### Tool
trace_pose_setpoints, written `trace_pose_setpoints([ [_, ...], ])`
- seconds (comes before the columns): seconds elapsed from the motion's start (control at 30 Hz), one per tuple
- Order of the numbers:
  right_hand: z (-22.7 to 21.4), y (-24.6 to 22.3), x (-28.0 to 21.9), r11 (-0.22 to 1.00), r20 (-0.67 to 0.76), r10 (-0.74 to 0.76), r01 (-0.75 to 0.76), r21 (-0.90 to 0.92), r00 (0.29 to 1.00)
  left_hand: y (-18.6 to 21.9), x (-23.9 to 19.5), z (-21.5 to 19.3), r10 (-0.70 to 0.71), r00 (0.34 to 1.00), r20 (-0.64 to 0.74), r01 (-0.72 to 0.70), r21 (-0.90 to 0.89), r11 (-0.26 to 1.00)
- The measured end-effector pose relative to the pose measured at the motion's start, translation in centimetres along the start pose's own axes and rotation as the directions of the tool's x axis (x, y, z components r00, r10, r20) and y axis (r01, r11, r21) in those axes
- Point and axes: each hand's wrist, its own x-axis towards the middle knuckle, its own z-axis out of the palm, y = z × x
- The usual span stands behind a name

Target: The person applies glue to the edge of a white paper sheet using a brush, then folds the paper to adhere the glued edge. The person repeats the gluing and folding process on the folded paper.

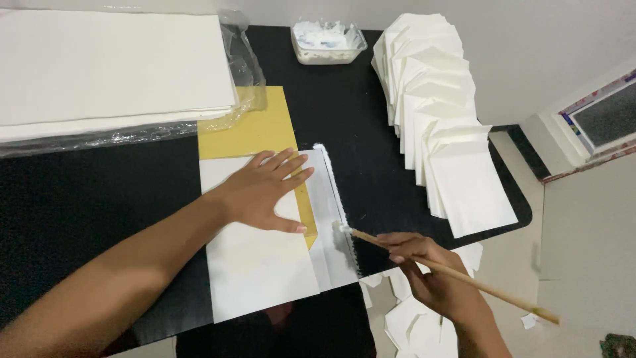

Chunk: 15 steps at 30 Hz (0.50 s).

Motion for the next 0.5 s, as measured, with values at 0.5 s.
trace_pose_setpoints([
  [0.5,-4.6,-1.2,-2.7,0.931,0.101,0.343,-0.352,0.101,0.934,-0.3,0.6,0.1,-0.001,0.999,0.043,0.0,0.026,1.0],
])
